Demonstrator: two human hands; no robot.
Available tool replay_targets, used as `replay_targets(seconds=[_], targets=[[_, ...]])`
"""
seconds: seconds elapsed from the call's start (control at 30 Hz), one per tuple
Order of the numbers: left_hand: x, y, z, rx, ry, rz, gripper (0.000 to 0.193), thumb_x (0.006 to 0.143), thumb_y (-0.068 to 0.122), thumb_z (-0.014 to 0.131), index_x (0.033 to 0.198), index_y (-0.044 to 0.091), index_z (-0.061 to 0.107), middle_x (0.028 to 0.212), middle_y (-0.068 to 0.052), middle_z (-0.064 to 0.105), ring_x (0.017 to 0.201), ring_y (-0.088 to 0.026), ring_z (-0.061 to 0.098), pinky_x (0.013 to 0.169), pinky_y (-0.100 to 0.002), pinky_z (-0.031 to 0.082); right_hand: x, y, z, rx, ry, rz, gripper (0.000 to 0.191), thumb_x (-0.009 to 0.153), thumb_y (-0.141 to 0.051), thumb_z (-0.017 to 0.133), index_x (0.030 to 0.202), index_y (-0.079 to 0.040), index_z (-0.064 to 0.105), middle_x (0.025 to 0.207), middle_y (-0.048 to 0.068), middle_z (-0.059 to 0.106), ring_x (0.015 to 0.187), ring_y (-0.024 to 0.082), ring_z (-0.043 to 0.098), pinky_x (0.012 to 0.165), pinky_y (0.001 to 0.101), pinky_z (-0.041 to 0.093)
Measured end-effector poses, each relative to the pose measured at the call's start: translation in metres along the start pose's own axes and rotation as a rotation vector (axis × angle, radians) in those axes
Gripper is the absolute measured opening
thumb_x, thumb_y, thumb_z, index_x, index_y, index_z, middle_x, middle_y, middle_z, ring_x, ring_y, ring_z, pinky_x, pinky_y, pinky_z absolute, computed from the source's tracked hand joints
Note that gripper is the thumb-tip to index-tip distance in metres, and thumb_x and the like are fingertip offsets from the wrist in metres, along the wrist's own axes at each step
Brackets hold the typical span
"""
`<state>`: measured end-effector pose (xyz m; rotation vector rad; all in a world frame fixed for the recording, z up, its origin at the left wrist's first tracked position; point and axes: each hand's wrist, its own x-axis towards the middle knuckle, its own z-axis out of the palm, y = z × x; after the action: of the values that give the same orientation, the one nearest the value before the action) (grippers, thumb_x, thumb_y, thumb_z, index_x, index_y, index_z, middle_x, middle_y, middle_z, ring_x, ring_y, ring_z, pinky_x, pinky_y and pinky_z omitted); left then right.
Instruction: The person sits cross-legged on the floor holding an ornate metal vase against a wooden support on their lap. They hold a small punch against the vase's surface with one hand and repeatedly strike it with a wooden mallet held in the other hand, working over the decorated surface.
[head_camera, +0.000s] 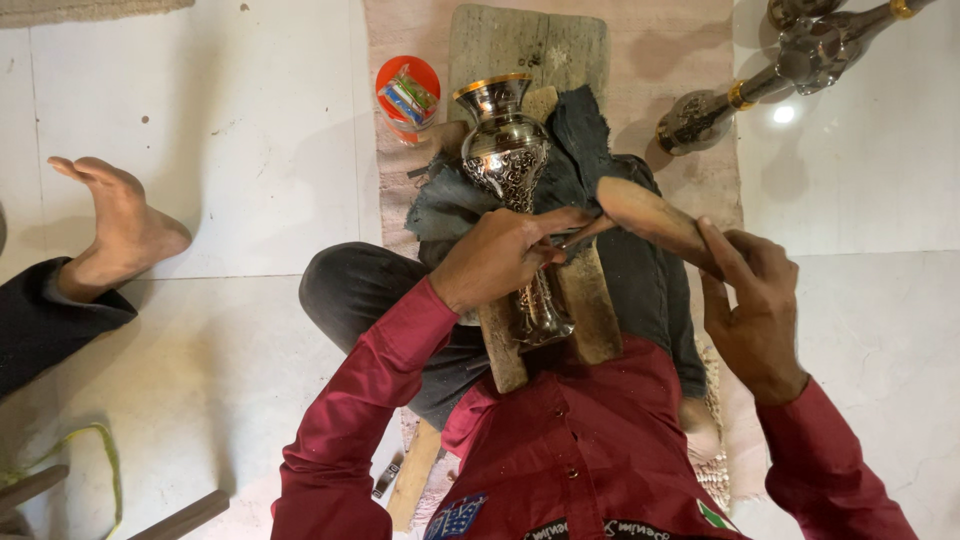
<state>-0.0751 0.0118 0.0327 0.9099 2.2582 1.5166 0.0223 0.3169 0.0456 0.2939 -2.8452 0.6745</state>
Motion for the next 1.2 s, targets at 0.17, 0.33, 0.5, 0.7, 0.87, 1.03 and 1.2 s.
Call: replay_targets(seconds=[0.17, 0.33, 0.5, 0.7, 0.87, 1.03, 1.2], targets=[[-0.012, -0.003, 0.007, -0.145, 0.182, -0.023, 0.05, 0.092, -0.003, 0.07, 0.14, 0.009, 0.059, 0.102, -0.015, 0.076, 0.088, -0.019, 0.079, 0.078, -0.031, 0.06, 0.007, -0.004, 0.004, 0.165, -0.119, 0.076, 0.068, 0.093, 0.0, 0.067, 0.155, -0.022, 0.05, 0.131, 0.02, 0.058, 0.118, 0.03, 0.061, 0.095, 0.0394, 0.057], [-0.024, -0.011, 0.015, -0.254, 0.199, -0.144, 0.052, 0.091, 0.004, 0.077, 0.14, 0.009, 0.059, 0.093, -0.013, 0.078, 0.086, -0.016, 0.078, 0.075, -0.028, 0.062, 0.023, -0.011, 0.009, 0.063, -0.223, 0.0, 0.065, 0.092, -0.007, 0.07, 0.152, -0.024, 0.052, 0.124, 0.015, 0.062, 0.109, 0.028, 0.061, 0.089, 0.0423, 0.053], [-0.029, -0.017, 0.022, -0.12, 0.194, -0.006, 0.045, 0.094, 0.004, 0.076, 0.136, 0.008, 0.06, 0.108, -0.016, 0.077, 0.097, -0.02, 0.08, 0.077, -0.03, 0.063, 0.038, -0.013, 0.003, -0.141, -0.172, -0.161, 0.065, 0.09, -0.003, 0.069, 0.15, -0.026, 0.058, 0.122, 0.01, 0.065, 0.111, 0.029, 0.06, 0.095, 0.0435, 0.046], [-0.026, -0.009, 0.021, -0.129, 0.216, -0.008, 0.035, 0.092, 0.004, 0.076, 0.123, 0.008, 0.061, 0.124, -0.015, 0.074, 0.09, -0.024, 0.081, 0.07, -0.033, 0.061, 0.047, -0.021, -0.007, -0.241, -0.2, -0.181, 0.068, 0.083, 0.001, 0.073, 0.146, -0.024, 0.062, 0.118, 0.009, 0.067, 0.106, 0.03, 0.061, 0.091, 0.0459, 0.046], [-0.026, 0.0, 0.02, -0.029, 0.199, -0.082, 0.05, 0.09, 0.009, 0.077, 0.137, 0.012, 0.059, 0.093, -0.017, 0.074, 0.086, -0.03, 0.077, 0.067, -0.037, 0.057, 0.054, -0.019, -0.017, 0.381, -0.144, 0.105, 0.069, 0.091, 0.005, 0.071, 0.154, -0.015, 0.051, 0.119, 0.011, 0.061, 0.103, 0.023, 0.068, 0.087, 0.0357, 0.059], [-0.024, 0.001, 0.02, 0.004, 0.213, -0.077, 0.047, 0.09, 0.01, 0.078, 0.134, 0.014, 0.06, 0.096, -0.018, 0.074, 0.083, -0.027, 0.078, 0.069, -0.037, 0.058, 0.054, -0.013, -0.026, 0.312, -0.199, -0.06, 0.066, 0.09, 0.011, 0.065, 0.151, -0.012, 0.053, 0.133, 0.018, 0.056, 0.117, 0.028, 0.068, 0.095, 0.0339, 0.056], [-0.023, -0.001, 0.018, -0.045, 0.187, -0.045, 0.049, 0.091, 0.007, 0.075, 0.136, 0.012, 0.058, 0.1, -0.018, 0.074, 0.092, -0.024, 0.08, 0.071, -0.035, 0.06, 0.049, -0.012, -0.025, 0.267, -0.213, -0.045, 0.064, 0.091, 0.009, 0.066, 0.15, -0.015, 0.055, 0.132, 0.018, 0.057, 0.113, 0.029, 0.07, 0.092, 0.0342, 0.058]])
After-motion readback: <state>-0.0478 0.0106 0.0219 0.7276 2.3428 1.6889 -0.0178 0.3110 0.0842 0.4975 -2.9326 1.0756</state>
